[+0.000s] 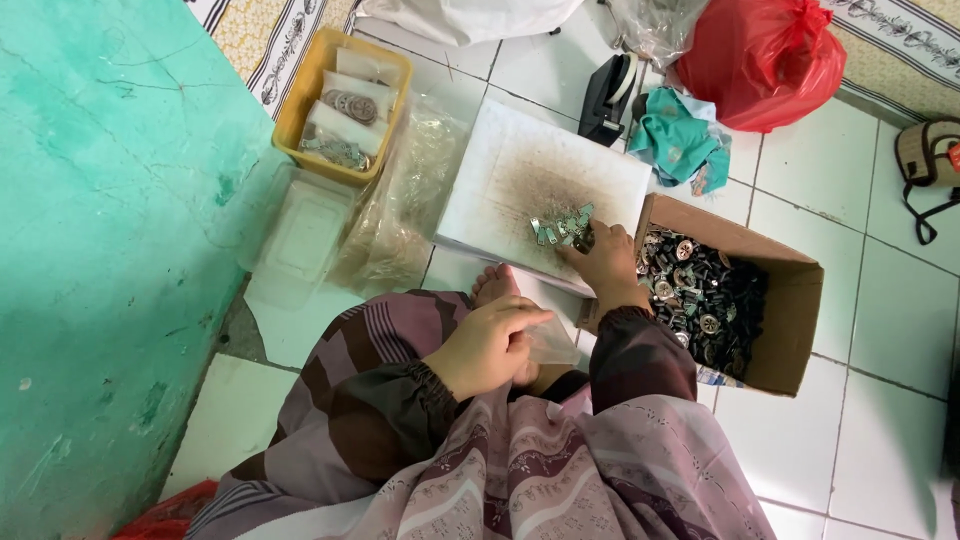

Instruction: Sorting and picking specific green metal components from a large box of mixed hardware and arranging them on a board.

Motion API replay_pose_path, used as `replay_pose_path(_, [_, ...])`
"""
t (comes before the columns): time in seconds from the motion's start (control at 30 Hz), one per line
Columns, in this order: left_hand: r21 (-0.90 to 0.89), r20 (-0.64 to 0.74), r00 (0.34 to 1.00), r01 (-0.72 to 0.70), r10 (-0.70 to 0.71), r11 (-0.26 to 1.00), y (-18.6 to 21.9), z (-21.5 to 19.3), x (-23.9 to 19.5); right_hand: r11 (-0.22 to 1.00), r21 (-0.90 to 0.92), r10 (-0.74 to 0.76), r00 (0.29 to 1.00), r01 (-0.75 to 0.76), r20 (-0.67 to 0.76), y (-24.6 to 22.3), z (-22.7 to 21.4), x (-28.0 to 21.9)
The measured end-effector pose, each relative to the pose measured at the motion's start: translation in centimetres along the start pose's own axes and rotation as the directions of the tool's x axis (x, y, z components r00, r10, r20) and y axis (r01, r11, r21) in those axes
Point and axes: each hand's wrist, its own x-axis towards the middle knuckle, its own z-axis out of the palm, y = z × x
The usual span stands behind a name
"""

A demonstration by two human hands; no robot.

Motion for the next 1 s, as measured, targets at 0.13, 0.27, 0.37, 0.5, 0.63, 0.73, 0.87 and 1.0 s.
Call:
replay_pose_path(0.13, [-0.017,-0.004,1.0,0.017,-0.017,1.0,-0.3,-0.2,0.5,0.999,-0.027,-0.018,0.999,0.017,-0.044,2.5,4.1,2.9])
replay_pose_path(0.27, [-0.03,-0.013,1.0,0.01,-0.011,1.0,-0.5,-0.1,0.9,0.998,-0.012,-0.07,0.985,0.069,-0.159,3.6,5.5,3.5])
replay_pose_path(0.37, [-0.041,-0.012,1.0,0.01,-0.011,0.999,-0.6,-0.1,0.7,0.991,0.016,-0.127,0.96,0.135,-0.249,4.8,6.5,4.4])
replay_pose_path(0.5, [-0.049,-0.03,1.0,0.005,-0.006,0.999,-0.5,0.1,0.4,0.98,0.034,-0.162,0.882,0.197,-0.443,6.2,8.0,5.0])
replay_pose_path(0.63, [-0.043,-0.029,1.0,-0.007,0.006,0.999,-0.5,0.6,0.2,0.937,0.294,-0.039,0.895,0.186,-0.443,4.1,4.9,1.4])
replay_pose_path(0.73, [-0.011,-0.051,0.999,-0.004,0.003,1.0,-0.8,1.4,0.2,0.736,0.654,0.11,0.922,0.177,-0.372,-0.1,-0.1,-5.5])
replay_pose_path(0.87, [0.038,-0.053,0.998,0.021,-0.019,0.999,-1.9,2.6,0.4,0.413,0.807,-0.041,0.894,0.421,-0.445,-2.1,-3.2,-13.6])
replay_pose_path(1.0, [0.02,-0.047,0.996,0.072,-0.071,0.997,-0.6,2.9,1.0,0.387,0.6,-0.377,0.714,0.7,-0.59,-0.9,-3.7,-18.0])
